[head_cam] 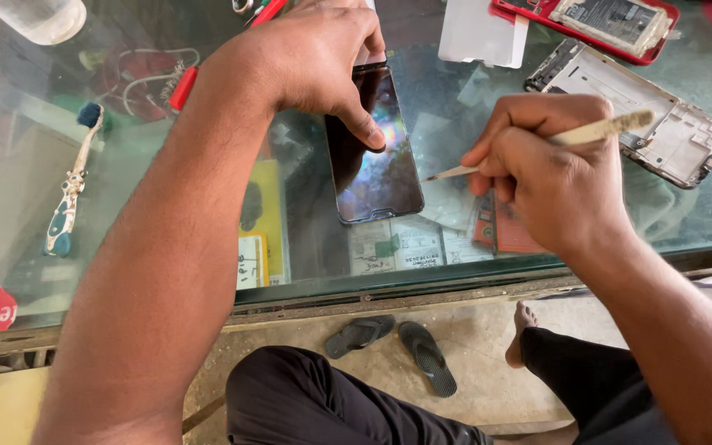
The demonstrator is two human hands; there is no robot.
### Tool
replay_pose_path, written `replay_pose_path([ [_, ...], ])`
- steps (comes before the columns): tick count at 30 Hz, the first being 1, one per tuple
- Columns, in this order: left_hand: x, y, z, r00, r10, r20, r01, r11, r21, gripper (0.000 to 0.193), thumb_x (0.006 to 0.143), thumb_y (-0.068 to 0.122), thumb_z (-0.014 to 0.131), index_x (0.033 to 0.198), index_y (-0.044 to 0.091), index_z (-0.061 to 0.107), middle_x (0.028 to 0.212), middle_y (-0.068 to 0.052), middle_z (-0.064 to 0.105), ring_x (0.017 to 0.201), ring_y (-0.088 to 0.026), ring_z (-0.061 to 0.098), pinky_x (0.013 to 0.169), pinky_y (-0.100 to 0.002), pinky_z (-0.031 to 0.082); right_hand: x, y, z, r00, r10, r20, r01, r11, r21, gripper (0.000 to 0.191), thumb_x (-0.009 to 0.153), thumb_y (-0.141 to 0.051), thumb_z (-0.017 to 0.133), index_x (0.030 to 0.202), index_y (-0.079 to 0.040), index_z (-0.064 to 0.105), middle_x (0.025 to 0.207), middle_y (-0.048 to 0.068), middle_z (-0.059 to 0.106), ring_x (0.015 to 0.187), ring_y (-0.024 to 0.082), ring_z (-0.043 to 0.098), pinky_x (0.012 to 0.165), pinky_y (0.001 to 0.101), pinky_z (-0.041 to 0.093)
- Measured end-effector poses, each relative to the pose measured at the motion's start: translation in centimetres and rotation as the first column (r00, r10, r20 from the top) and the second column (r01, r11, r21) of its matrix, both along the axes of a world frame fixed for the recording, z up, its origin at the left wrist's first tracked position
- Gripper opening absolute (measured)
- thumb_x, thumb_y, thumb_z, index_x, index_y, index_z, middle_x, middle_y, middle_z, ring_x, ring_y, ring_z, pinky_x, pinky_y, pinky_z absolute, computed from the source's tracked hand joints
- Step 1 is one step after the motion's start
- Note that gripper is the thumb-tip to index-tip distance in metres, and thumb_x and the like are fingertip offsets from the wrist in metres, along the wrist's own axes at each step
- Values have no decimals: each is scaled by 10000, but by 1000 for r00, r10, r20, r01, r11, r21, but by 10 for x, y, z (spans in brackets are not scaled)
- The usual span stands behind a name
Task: The person uses a metal spudger to pry and separate the smartphone screen from the chassis, then flips the device to disconnect internal ribbon cables. They work on a glass table with other disassembled phone parts nearby.
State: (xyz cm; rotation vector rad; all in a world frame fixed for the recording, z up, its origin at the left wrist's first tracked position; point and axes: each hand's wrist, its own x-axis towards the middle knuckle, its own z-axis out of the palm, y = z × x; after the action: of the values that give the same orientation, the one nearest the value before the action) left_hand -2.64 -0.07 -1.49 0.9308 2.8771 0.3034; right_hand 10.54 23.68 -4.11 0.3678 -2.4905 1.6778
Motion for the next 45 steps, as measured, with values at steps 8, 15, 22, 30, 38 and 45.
replay_pose_path([
  [8, 5, 2, 2, 999, 30, -17, -31, 999, -25, 952, 446, 504, 1029, 1195, 61, 641, 1257, -113, 620, 1218, -300, 565, 955, -420, 491, 21, -5, -8, 995, -66, -76, 66, 998, 0, 210, 866, 47, 506, 803, 30, 705, 685, 90, 684, 509, 59, 522, 439, 242, 408],
  [15, 6, 3, 3, 1000, 30, -3, -30, 999, -15, 948, 464, 499, 1023, 1210, 58, 637, 1257, -125, 641, 1203, -307, 590, 955, -426, 503, 21, -10, -5, 993, -67, -98, 74, 995, 65, 223, 876, 36, 488, 850, 29, 710, 716, 92, 716, 523, 65, 579, 431, 240, 485],
  [22, 9, 3, 6, 997, 69, 39, -69, 998, 3, 957, 478, 475, 1022, 1247, 70, 621, 1270, -129, 646, 1171, -310, 618, 919, -434, 521, 22, 3, -11, 964, 63, -259, -44, 996, 78, 199, 821, 35, 479, 781, 28, 673, 718, 95, 695, 594, 86, 668, 538, 255, 527],
  [30, 11, 4, 11, 990, 95, 109, -96, 995, 6, 973, 483, 455, 1010, 1281, 73, 605, 1225, -131, 690, 1090, -296, 684, 892, -420, 551, 26, -1, -9, 988, -27, -150, 28, 1000, 2, 227, 857, 51, 477, 798, 33, 695, 665, 99, 676, 503, 79, 578, 482, 253, 479],
  [38, 17, 5, 12, 980, 166, 109, -164, 986, -25, 976, 478, 457, 1008, 1298, 115, 603, 1226, -122, 691, 1078, -297, 692, 883, -439, 564, 22, -2, -9, 975, 6, -221, 11, 997, 76, 213, 863, 93, 489, 816, 39, 690, 684, 97, 681, 551, 79, 629, 484, 242, 484],
  [45, 14, 5, 10, 993, 107, 41, -107, 994, -17, 997, 485, 471, 1036, 1302, 96, 605, 1276, -128, 650, 1146, -311, 639, 890, -454, 546, 23, 1, -9, 976, 42, -212, -25, 996, 81, 241, 815, 88, 451, 769, 32, 681, 671, 107, 694, 451, 97, 579, 423, 248, 440],
])
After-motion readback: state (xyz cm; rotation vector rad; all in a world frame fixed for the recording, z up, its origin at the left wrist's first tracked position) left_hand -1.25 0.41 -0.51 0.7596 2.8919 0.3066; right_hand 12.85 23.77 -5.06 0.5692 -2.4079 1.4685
